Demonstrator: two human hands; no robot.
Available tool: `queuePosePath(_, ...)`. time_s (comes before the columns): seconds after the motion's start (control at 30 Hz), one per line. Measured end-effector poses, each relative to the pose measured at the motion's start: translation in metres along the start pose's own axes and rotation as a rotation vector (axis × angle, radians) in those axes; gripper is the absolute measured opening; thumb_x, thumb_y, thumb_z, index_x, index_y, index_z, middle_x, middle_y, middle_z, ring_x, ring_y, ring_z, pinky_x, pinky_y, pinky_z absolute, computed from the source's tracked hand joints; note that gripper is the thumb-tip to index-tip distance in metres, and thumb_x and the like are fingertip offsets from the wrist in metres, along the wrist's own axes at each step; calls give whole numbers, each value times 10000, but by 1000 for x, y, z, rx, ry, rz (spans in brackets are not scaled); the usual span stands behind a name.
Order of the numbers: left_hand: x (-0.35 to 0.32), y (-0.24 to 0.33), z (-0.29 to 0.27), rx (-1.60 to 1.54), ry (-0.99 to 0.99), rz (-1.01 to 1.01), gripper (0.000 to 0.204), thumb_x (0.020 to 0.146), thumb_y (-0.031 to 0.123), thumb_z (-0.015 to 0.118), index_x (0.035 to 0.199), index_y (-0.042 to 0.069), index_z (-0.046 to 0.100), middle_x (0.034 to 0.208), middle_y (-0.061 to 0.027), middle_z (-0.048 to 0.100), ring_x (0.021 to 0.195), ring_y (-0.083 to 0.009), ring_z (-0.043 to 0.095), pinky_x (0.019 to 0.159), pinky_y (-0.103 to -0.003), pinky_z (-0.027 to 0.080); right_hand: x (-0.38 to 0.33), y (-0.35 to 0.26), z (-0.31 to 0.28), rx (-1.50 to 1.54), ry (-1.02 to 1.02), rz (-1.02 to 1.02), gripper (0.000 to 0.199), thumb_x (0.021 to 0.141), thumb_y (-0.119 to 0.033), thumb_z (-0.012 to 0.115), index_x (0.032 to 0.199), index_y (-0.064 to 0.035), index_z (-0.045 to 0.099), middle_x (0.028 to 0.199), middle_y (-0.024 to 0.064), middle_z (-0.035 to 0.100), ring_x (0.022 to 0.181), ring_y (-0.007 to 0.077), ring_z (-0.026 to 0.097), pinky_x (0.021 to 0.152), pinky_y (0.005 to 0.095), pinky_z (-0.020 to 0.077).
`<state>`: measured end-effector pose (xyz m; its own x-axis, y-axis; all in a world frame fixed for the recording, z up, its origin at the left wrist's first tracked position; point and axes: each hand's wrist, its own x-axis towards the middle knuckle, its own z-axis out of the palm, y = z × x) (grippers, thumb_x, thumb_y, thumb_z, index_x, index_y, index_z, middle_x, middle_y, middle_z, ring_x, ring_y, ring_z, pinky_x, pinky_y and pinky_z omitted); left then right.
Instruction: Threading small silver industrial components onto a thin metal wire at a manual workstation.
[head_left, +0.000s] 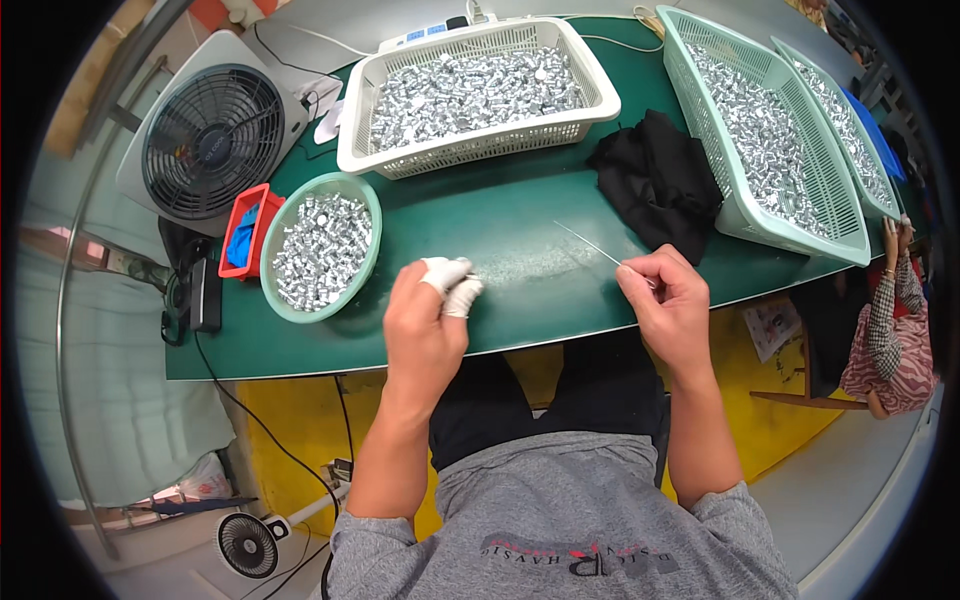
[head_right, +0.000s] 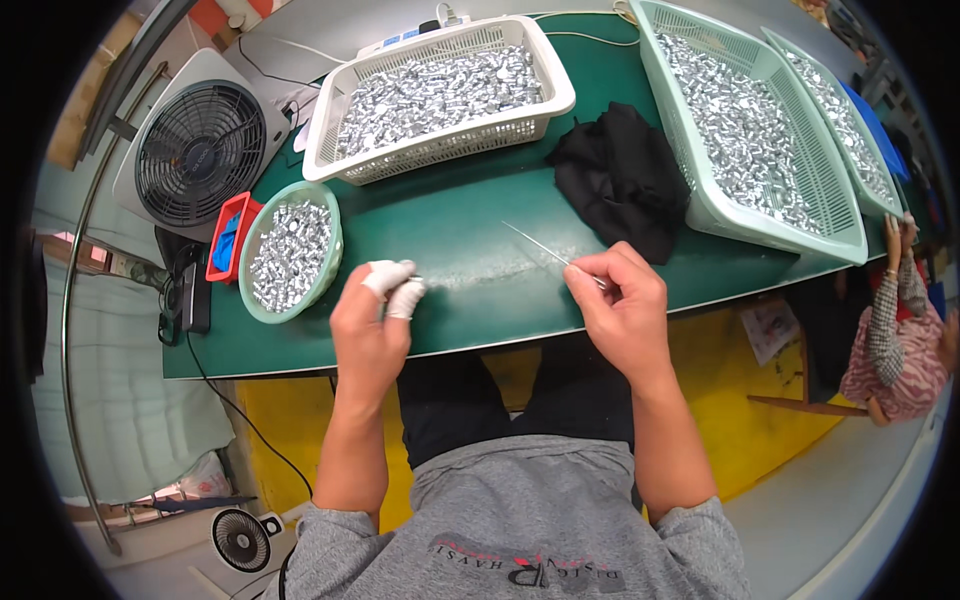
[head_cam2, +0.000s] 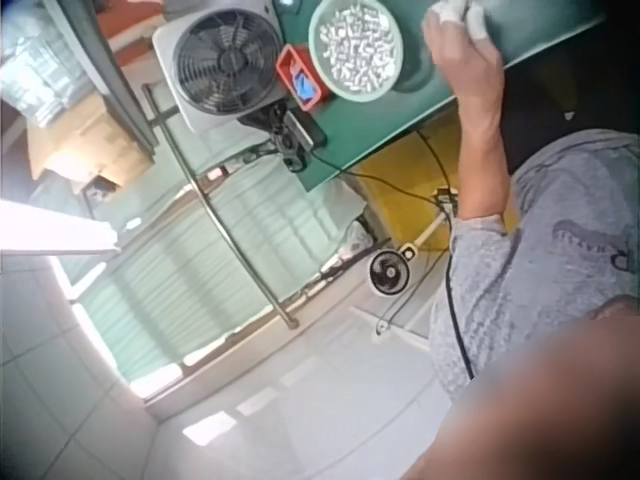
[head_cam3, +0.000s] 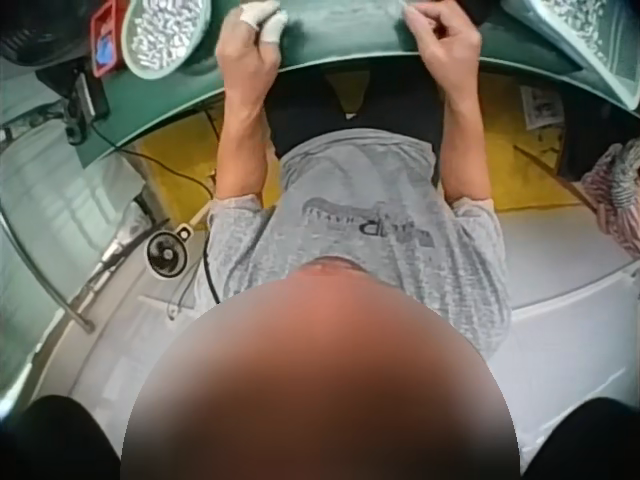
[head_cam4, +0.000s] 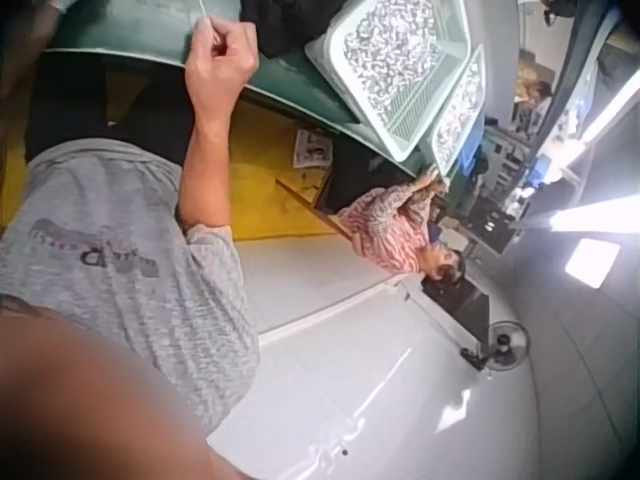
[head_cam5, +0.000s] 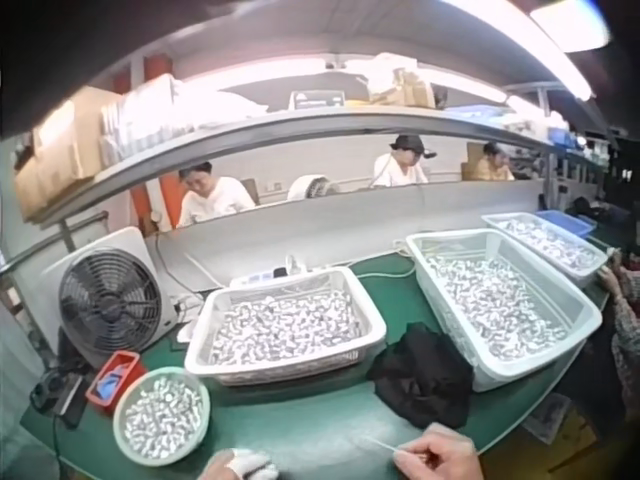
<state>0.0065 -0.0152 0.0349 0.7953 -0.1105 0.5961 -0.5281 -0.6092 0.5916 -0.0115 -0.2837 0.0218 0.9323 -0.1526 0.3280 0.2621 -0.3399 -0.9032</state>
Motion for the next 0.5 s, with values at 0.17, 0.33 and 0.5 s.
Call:
queuePosePath(0.17, -5, -11, -1, 391, -152, 31, 136, 877, 66, 756, 998, 16, 715, 896, -111, 660, 805, -229, 597, 753, -338, 490, 15, 1, -5, 100, -3, 14, 24, 906, 23, 706, 887, 21, 691, 798, -23, 523, 689, 43, 440, 608, 211, 352)
queuePosePath(0.33, -8, -13, -4, -798, -72, -589, 192, 974, 161, 679, 1118, 34, 693, 959, -69, 645, 819, -183, 565, 755, -361, 471, 19, 8, -1, 35, 2, 0, 19, 907, 28, 703, 895, 21, 690, 795, -23, 513, 684, 44, 436, 598, 210, 346)
queuePosePath(0.5, -16, -23, 3, -1579, -57, -779, 258, 1039, 194, 580, 1259, 70, 632, 1038, -69, 634, 836, -169, 556, 784, -346, 452, 13, 8, 4, -4, 4, -40, 14, 907, 32, 702, 905, 27, 689, 797, -20, 510, 682, 43, 433, 594, 209, 342)
